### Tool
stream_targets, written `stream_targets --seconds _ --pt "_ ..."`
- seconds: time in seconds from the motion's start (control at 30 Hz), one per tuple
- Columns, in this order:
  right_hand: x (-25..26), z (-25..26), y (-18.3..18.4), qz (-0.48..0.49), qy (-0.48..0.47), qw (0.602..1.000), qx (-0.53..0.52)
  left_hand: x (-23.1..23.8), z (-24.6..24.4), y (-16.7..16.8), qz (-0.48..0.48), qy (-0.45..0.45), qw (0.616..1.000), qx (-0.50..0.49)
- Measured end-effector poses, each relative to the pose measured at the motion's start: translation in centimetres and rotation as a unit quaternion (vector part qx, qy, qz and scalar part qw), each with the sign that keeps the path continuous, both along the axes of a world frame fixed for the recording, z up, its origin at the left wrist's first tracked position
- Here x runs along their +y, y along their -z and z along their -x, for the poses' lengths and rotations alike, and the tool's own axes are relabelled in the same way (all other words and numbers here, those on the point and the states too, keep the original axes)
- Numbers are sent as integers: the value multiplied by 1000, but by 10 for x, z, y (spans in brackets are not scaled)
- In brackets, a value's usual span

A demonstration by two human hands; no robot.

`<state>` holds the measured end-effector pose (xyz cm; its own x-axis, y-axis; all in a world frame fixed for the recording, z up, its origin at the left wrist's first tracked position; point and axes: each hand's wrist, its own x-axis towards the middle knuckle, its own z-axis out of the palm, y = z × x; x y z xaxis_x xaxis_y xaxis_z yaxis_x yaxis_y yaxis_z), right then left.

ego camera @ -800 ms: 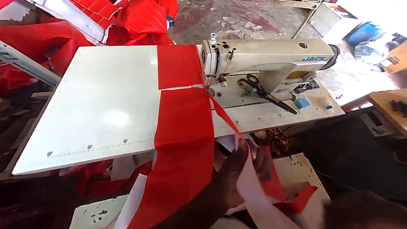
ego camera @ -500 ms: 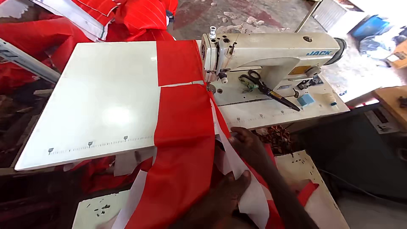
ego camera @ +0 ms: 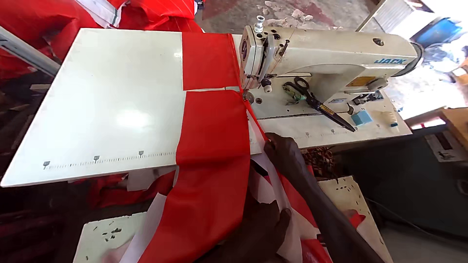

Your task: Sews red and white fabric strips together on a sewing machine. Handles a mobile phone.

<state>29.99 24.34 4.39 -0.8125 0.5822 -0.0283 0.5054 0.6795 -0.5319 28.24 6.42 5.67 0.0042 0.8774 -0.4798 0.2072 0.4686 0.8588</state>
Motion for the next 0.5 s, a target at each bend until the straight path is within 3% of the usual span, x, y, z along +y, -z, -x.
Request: stream_targets --seconds 0.1,0.37,0.5 --pt "-5 -5 10 9 5 1000 22 1 1 2 0 10 1000 -8" --pt "-11 -13 23 195 65 972 113 1 4 9 0 14 998 -67" --pt "-20 -21 23 297 101 939 142 0 4 11 -9 17 996 -87"
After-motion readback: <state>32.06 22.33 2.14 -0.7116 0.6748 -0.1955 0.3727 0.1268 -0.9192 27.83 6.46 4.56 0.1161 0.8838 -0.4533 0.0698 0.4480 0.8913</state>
